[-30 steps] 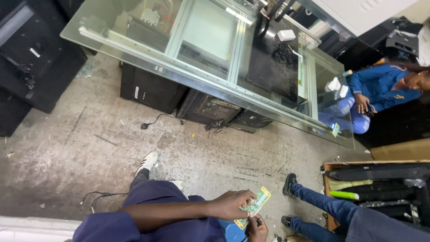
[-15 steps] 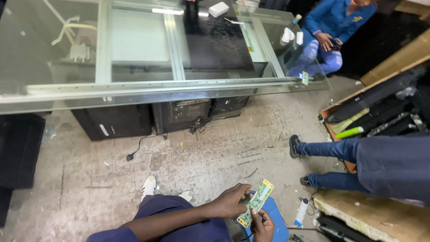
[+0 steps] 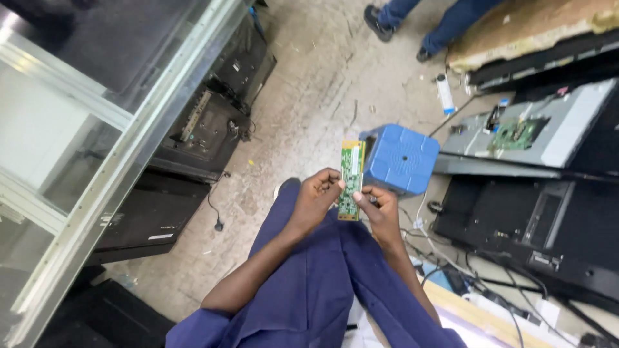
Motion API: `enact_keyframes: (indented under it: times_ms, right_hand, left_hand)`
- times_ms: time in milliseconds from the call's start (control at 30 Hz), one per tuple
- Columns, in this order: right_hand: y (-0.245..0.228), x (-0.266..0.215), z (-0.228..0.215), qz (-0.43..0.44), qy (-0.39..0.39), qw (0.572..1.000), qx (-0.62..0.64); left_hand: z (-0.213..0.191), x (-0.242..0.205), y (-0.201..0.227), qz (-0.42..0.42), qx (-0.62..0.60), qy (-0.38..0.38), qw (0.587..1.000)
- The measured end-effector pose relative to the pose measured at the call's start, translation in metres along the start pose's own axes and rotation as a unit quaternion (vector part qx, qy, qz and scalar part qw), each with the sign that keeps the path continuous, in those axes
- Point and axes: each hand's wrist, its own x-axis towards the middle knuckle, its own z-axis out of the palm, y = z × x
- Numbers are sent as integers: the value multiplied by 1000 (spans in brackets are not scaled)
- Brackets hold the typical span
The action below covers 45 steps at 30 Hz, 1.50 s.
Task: Inspecting and handling various circuit boards and electronic components in a repair workshop.
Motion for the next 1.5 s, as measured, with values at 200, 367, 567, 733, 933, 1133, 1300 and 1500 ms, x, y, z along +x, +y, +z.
enact_keyframes:
  times_ms: [200, 367, 567, 733, 933, 1133, 1300, 1500]
  right_hand:
    - [-30, -2, 4, -31, -8, 999, -16]
    - [-16, 2, -15, -46, -23, 999, -7]
    - [-44, 13, -32, -97, -82, 987, 97]
    - [-72, 14, -44, -143, -182, 970, 76]
    - [-95, 14, -48, -150, -247, 954, 80]
    - [-85, 14, -44, -117, -247, 954, 125]
    - [-85, 9, -42, -120, -248, 952, 137]
    - [-86, 2, -43, -127, -241, 955, 120]
  left_hand:
    - [7, 1, 22, 11, -33, 0, 999]
    - [16, -3, 57, -7, -70, -24, 997]
    - [22, 1, 92, -64, -101, -201, 972]
    - [25, 5, 153, 87, 107, -300, 944]
    - [28, -15, 140, 106, 80, -267, 954]
    - [18, -28, 136, 107, 76, -254, 958]
    - [15, -30, 138, 97, 89, -263, 956]
    - [16, -35, 139, 107, 90, -267, 953]
